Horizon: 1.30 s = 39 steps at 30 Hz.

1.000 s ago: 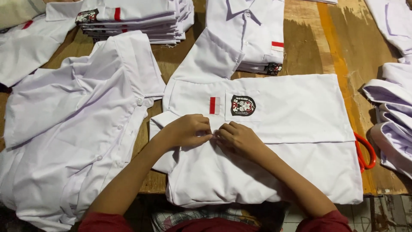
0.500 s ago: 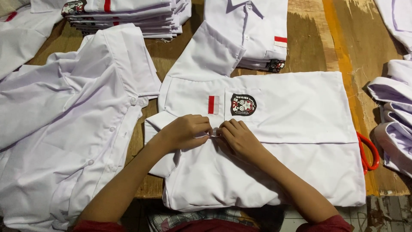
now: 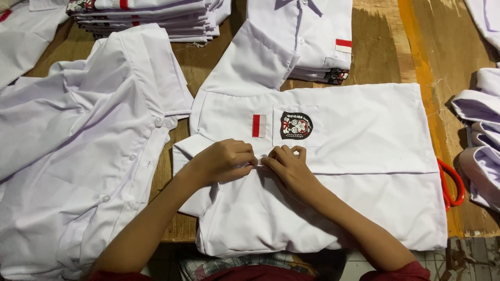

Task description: Trimming loose threads with scissors and folding white school shirts on a factory worktable.

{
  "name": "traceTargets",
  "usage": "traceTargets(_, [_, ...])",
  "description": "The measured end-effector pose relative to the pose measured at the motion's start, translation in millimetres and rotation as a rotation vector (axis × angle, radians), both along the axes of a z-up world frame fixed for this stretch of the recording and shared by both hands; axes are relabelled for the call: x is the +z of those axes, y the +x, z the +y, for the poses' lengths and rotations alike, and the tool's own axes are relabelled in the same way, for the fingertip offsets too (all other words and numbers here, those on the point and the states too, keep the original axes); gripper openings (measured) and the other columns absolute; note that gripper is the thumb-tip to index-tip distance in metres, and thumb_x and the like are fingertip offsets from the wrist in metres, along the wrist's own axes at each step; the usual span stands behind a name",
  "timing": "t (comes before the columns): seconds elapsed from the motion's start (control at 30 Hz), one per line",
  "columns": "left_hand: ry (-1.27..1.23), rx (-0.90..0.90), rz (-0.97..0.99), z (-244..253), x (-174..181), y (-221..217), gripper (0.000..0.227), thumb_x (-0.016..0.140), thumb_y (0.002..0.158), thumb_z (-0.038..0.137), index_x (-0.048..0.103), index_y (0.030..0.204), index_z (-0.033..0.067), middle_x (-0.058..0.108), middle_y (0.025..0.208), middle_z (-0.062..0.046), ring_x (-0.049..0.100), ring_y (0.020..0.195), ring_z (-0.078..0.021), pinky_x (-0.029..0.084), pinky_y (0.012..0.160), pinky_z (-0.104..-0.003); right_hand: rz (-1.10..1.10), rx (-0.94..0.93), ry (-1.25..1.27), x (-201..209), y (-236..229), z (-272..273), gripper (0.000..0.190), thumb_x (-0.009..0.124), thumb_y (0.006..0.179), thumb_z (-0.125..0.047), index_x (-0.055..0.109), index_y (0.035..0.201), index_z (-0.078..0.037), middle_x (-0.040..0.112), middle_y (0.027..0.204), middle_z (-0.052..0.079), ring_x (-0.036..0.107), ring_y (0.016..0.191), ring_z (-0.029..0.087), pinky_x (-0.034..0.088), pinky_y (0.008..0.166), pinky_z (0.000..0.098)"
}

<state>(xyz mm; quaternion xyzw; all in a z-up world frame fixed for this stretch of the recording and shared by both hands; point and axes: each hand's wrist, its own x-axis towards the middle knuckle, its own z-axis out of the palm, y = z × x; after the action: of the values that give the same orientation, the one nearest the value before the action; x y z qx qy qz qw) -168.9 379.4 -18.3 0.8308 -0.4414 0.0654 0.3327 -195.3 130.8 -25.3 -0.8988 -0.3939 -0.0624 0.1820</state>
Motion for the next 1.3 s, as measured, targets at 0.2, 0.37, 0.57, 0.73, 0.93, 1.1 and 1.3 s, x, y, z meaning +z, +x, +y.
traceTargets(0.2, [0.062, 0.003, 0.044, -0.1, 22.5, -4.0, 0.002, 0.072, 0.085, 0.009, 0.072, 0.083, 0.0083, 0.071, 0.078, -0.004, 0.070, 0.071, -0.0173, 0.057, 0.071, -0.029, 0.093, 0.010, 0.080, 6.0, 2.9, 0.3, 0.013, 0.064, 0.095, -0.013, 0.070, 0.106, -0.011, 0.056, 0.091, 0.003, 0.053, 0.088, 0.021, 0.029, 0.091, 0.0487])
traceTargets(0.37, [0.076, -0.005, 0.079, 0.4, 29.5, -4.9, 0.002, 0.073, 0.085, 0.010, 0.073, 0.085, 0.0080, 0.071, 0.078, -0.004, 0.070, 0.071, -0.0177, 0.057, 0.071, -0.029, 0.147, 0.014, 0.126, 17.3, 1.6, 4.5, 0.014, 0.068, 0.096, -0.021, 0.071, 0.106, -0.011, 0.057, 0.088, 0.002, 0.054, 0.087, 0.020, 0.028, 0.091, 0.0506])
traceTargets(0.57, [0.124, -0.007, 0.108, -0.8, 24.1, -5.0, 0.007, 0.071, 0.089, 0.016, 0.071, 0.090, 0.0089, 0.069, 0.082, -0.004, 0.068, 0.077, -0.0189, 0.056, 0.073, -0.031, 0.131, -0.024, 0.141, -6.4, 5.0, 5.0, 0.023, 0.070, 0.096, -0.033, 0.069, 0.102, -0.011, 0.057, 0.087, 0.002, 0.054, 0.087, 0.019, 0.028, 0.088, 0.0505])
traceTargets(0.73, [0.164, -0.004, 0.080, -2.4, 26.2, -5.9, 0.010, 0.070, 0.091, 0.018, 0.072, 0.094, 0.0091, 0.070, 0.085, -0.004, 0.069, 0.079, -0.0185, 0.056, 0.074, -0.031, 0.021, -0.006, 0.128, -10.0, 7.5, 5.1, 0.024, 0.068, 0.097, -0.035, 0.066, 0.101, -0.012, 0.058, 0.091, 0.003, 0.054, 0.088, 0.019, 0.030, 0.086, 0.0471])
traceTargets(0.93, [0.151, 0.016, 0.050, -3.9, 19.1, -5.7, 0.015, 0.071, 0.094, 0.025, 0.073, 0.097, 0.0103, 0.069, 0.088, -0.005, 0.068, 0.079, -0.0191, 0.055, 0.070, -0.031, -0.106, 0.117, 0.147, -12.5, 11.9, 2.6, 0.017, 0.064, 0.094, -0.022, 0.064, 0.100, -0.006, 0.061, 0.095, 0.008, 0.058, 0.087, 0.023, 0.041, 0.076, 0.0354])
traceTargets(1.1, [0.159, 0.012, -0.007, -5.0, 9.7, -4.1, 0.012, 0.069, 0.094, 0.024, 0.071, 0.089, 0.0129, 0.066, 0.084, -0.001, 0.066, 0.076, -0.0177, 0.053, 0.068, -0.031, -0.061, 0.165, 0.193, 7.2, 8.5, 5.5, 0.012, 0.064, 0.093, -0.007, 0.066, 0.102, 0.001, 0.067, 0.091, 0.013, 0.063, 0.082, 0.027, 0.049, 0.073, 0.0333])
traceTargets(1.3, [0.137, 0.019, -0.050, -4.3, 4.1, -5.8, 0.019, 0.069, 0.095, 0.022, 0.071, 0.080, 0.0117, 0.066, 0.079, 0.001, 0.066, 0.069, -0.0152, 0.052, 0.064, -0.029, -0.045, 0.185, 0.255, 23.7, 1.4, 5.9, 0.012, 0.056, 0.098, -0.001, 0.067, 0.098, 0.002, 0.066, 0.086, 0.013, 0.064, 0.079, 0.026, 0.052, 0.071, 0.0321])
